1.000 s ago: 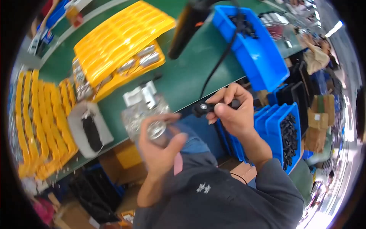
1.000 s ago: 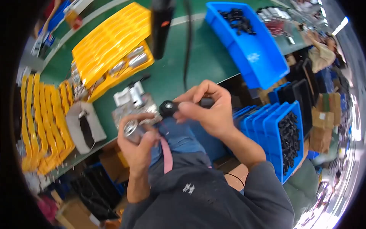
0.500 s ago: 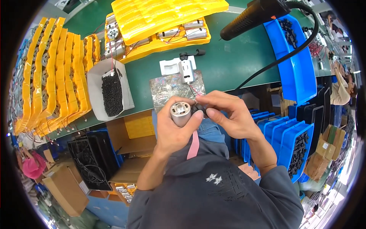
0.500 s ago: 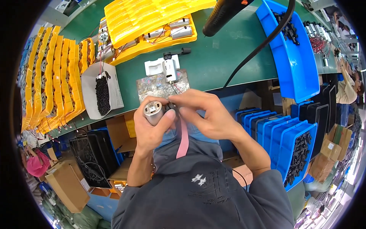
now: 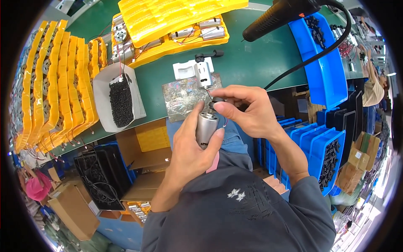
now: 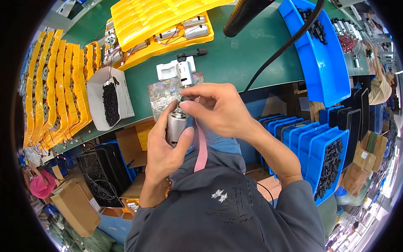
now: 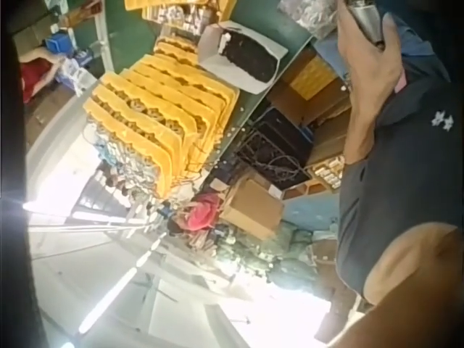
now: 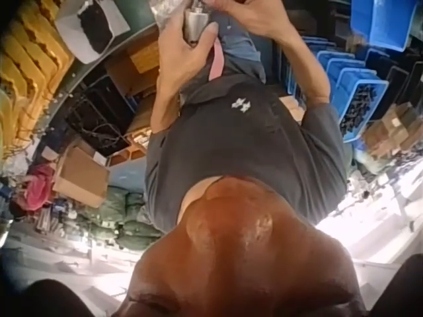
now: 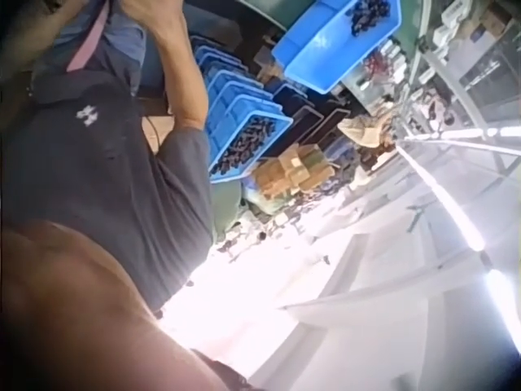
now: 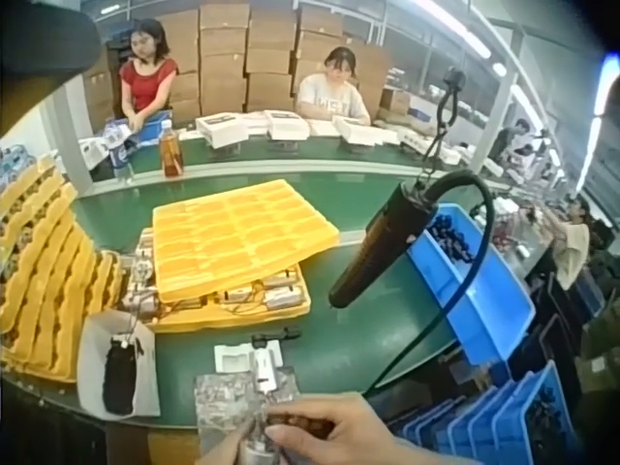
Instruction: Assemble electric motor components using an electric screwdriver and organize them into bins.
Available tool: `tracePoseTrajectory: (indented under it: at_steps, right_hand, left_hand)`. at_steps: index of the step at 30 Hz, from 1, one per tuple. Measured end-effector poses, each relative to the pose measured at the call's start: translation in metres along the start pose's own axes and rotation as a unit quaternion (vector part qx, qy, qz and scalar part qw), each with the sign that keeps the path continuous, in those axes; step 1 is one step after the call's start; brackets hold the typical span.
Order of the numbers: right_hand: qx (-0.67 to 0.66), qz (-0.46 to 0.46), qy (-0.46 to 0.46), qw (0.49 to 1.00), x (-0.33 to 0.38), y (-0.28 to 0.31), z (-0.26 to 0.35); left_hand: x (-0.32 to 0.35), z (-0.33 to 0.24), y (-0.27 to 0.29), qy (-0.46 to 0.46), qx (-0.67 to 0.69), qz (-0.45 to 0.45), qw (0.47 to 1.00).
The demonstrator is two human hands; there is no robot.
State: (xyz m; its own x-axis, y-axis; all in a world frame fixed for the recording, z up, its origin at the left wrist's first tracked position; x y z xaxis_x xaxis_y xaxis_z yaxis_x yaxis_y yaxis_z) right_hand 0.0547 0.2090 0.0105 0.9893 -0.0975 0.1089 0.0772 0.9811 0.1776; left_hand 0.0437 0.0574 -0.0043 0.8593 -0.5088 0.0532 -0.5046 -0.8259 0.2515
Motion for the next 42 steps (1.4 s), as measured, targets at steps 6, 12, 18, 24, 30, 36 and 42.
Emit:
tracePoseTrajectory:
  at_steps: [6,12,18,24,30,36,42]
  right_hand:
    - [0.079,0.008,0.086,0.993,-0.006,-0.005,0.010]
    - [0.163,0.020,0.150,0.975,-0.013,-0.010,0.014]
    - [-0.046,0.021,-0.056,0.997,-0.013,-0.011,0.001]
    - [0.025,0.017,0.039,0.999,-0.013,-0.012,0.006]
    - [0.165,0.070,0.143,0.973,-0.012,-0.016,0.015]
    - [0.214,0.077,0.161,0.960,-0.019,-0.018,-0.003]
    - [0.290,0.097,0.211,0.929,-0.069,-0.020,0.018]
  left_hand:
    - [0.001,-0.004,0.002,-0.006,-0.024,-0.014,1.000]
    - [0.000,-0.007,0.003,-0.019,-0.090,-0.041,0.995]
    - [-0.002,-0.012,0.006,-0.072,-0.061,-0.040,0.995]
    - [-0.002,-0.009,0.007,-0.018,-0.027,-0.042,0.999]
    - [0.000,-0.003,0.004,-0.025,-0.036,-0.031,0.999]
    - [-0.008,0.016,-0.004,-0.032,-0.029,-0.063,0.997]
    - [-0.025,0.026,0.005,0.014,0.017,-0.177,0.984]
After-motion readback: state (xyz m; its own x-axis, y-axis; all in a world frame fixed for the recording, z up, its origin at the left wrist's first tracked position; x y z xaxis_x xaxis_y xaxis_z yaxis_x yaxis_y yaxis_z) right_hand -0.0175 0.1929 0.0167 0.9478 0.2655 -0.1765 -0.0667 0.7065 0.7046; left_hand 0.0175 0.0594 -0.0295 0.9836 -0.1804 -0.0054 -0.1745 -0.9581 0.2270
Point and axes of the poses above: each hand's wrist, its own x-axis away from the middle knuckle, its own y-axis out of the back of the hand, z = x × y, the point moved 6 cm from there along -x, towards the middle knuckle, and after that the axes turned 2 degrees about -z, right-handed, at the moved point
